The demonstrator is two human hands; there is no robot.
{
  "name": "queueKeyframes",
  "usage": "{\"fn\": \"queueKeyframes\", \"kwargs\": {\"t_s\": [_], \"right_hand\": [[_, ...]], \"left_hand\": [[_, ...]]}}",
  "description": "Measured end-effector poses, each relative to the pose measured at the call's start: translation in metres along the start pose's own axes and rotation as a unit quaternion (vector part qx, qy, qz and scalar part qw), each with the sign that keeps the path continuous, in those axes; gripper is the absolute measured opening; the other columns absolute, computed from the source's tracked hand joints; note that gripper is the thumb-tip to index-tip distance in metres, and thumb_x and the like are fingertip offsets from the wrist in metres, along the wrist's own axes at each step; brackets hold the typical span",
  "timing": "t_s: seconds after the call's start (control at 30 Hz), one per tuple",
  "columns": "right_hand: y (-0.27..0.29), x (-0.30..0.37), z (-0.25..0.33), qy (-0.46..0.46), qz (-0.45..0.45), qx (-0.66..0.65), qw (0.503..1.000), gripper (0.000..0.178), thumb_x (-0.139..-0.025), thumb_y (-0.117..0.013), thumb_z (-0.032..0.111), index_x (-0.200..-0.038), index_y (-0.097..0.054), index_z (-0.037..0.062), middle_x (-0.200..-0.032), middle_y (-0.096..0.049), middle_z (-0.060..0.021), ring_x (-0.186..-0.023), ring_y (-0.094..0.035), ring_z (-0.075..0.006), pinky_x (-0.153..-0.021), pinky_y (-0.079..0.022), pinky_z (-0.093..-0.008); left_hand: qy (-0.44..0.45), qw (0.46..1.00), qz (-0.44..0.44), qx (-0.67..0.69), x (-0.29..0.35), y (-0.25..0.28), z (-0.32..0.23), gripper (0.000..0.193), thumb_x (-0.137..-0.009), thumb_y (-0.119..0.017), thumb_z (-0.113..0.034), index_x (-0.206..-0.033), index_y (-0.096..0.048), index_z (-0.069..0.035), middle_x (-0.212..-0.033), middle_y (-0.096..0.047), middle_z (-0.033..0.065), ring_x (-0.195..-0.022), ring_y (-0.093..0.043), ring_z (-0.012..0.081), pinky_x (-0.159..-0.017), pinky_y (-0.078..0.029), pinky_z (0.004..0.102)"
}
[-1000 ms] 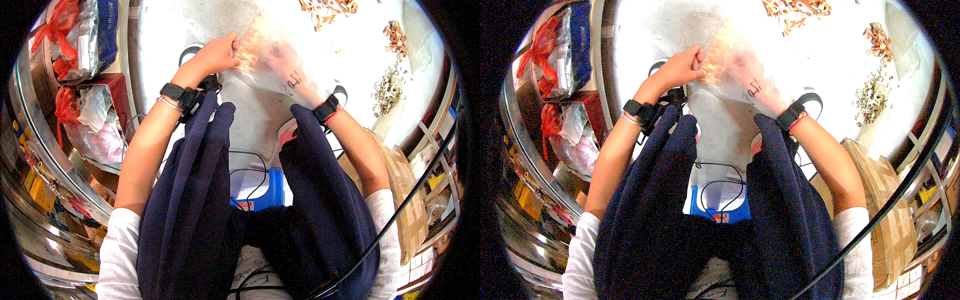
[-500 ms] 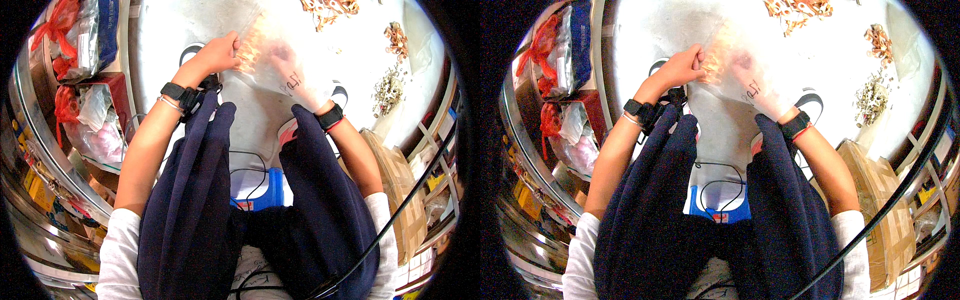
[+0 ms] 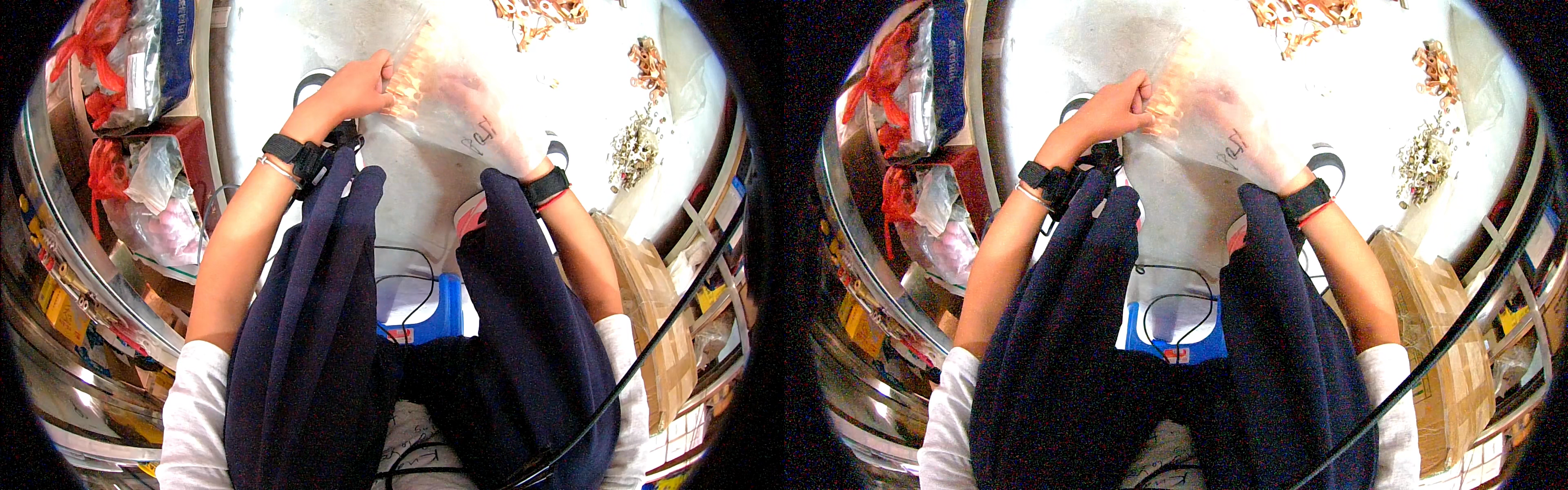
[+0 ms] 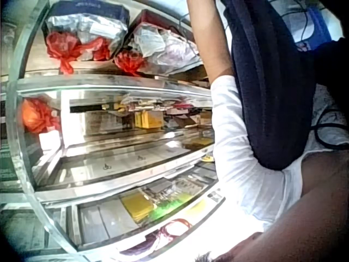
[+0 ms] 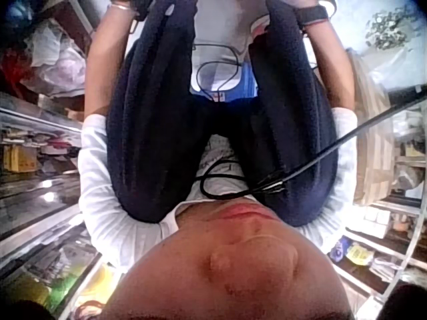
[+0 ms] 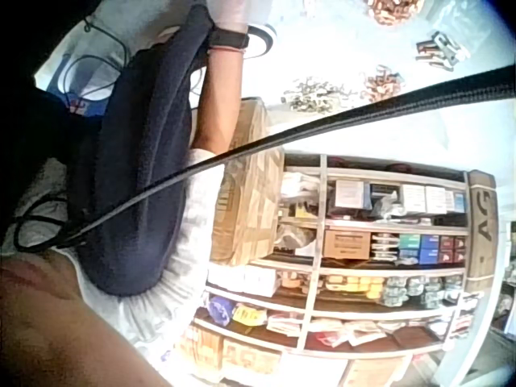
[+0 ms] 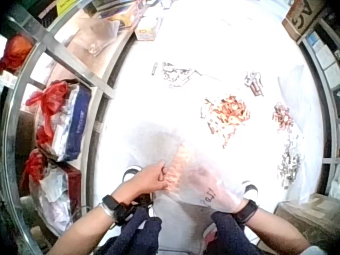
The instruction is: Manually sort and place small metal hardware pieces into a plastic bag.
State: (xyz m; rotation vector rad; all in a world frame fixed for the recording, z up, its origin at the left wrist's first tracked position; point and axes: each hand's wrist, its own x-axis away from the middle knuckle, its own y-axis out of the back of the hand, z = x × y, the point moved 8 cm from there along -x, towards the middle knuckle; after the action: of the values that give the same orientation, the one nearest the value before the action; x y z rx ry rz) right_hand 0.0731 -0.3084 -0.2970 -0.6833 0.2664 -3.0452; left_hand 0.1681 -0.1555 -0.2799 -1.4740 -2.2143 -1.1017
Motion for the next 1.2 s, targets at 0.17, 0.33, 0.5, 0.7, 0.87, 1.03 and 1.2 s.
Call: {"fn": "queueKeyframes", "kwargs": {"t_s": [0.17,0.33,0.5,0.7,0.87,1.03,1.2], "right_hand": [[-0.006,0.000,0.020,0.003,0.006,0.087,0.996,0.030,-0.095,-0.054,0.023,-0.114,-0.061,0.0014,-0.107,-0.063,-0.0043,-0.099,-0.059,-0.0117,-0.089,-0.045,-0.0260],[0.001,0.008,0.032,0.008,-0.009,0.229,0.973,0.030,-0.095,-0.054,0.025,-0.111,-0.062,0.0011,-0.107,-0.064,-0.0055,-0.100,-0.057,-0.0108,-0.089,-0.045,-0.0272],[0.004,0.001,0.018,-0.040,0.043,0.048,0.997,0.031,-0.095,-0.054,0.025,-0.113,-0.061,0.0013,-0.109,-0.063,-0.0058,-0.102,-0.058,-0.0142,-0.090,-0.045,-0.0284],[0.005,-0.025,-0.025,-0.131,-0.020,0.036,0.991,0.029,-0.092,-0.054,0.015,-0.117,-0.061,0.0015,-0.118,-0.062,-0.0067,-0.108,-0.057,-0.0151,-0.094,-0.046,-0.0279],[0.002,-0.034,-0.025,-0.056,-0.027,0.214,0.975,0.026,-0.088,-0.055,0.007,-0.112,-0.065,0.0056,-0.114,-0.065,-0.0043,-0.101,-0.061,-0.0131,-0.089,-0.048,-0.0253],[-0.002,-0.024,-0.002,-0.056,-0.026,0.192,0.979,0.025,-0.087,-0.055,0.007,-0.110,-0.067,0.0075,-0.108,-0.068,-0.0058,-0.096,-0.062,-0.0123,-0.085,-0.048,-0.0265],[-0.016,-0.021,0.013,-0.024,-0.059,0.338,0.939,0.024,-0.088,-0.056,0.012,-0.108,-0.066,0.0051,-0.106,-0.065,-0.0115,-0.093,-0.063,-0.0229,-0.082,-0.049,-0.0328]], "left_hand": [[-0.009,1.000,-0.002,0.003,0.000,0.001,0.000,0.034,-0.075,-0.069,-0.017,-0.096,-0.045,-0.005,-0.068,-0.058,0.0096,-0.065,-0.060,0.0268,-0.061,-0.045,0.0372],[-0.003,1.000,0.005,0.000,0.000,0.000,0.000,0.034,-0.075,-0.069,-0.017,-0.096,-0.046,-0.005,-0.069,-0.058,0.0095,-0.066,-0.059,0.0268,-0.061,-0.045,0.0372],[-0.002,1.000,0.001,0.000,0.000,0.000,0.001,0.035,-0.074,-0.070,-0.018,-0.097,-0.046,-0.006,-0.069,-0.057,0.0088,-0.065,-0.059,0.0259,-0.061,-0.045,0.0369],[-0.003,1.000,0.002,-0.003,0.000,0.000,0.001,0.033,-0.075,-0.069,-0.017,-0.096,-0.046,-0.005,-0.069,-0.056,0.0084,-0.064,-0.059,0.0248,-0.060,-0.045,0.0367],[-0.009,1.000,-0.002,0.003,0.000,0.000,0.000,0.033,-0.075,-0.069,-0.016,-0.096,-0.046,-0.005,-0.067,-0.056,0.0083,-0.064,-0.058,0.0244,-0.059,-0.044,0.0366],[-0.009,1.000,0.000,0.002,0.000,0.001,-0.003,0.033,-0.075,-0.069,-0.016,-0.096,-0.046,-0.005,-0.067,-0.056,0.0086,-0.063,-0.058,0.0245,-0.060,-0.044,0.0364],[0.000,1.000,0.006,0.003,0.000,0.001,-0.002,0.035,-0.074,-0.070,-0.015,-0.097,-0.045,-0.005,-0.069,-0.058,0.0101,-0.067,-0.060,0.0277,-0.061,-0.045,0.0381]]}}
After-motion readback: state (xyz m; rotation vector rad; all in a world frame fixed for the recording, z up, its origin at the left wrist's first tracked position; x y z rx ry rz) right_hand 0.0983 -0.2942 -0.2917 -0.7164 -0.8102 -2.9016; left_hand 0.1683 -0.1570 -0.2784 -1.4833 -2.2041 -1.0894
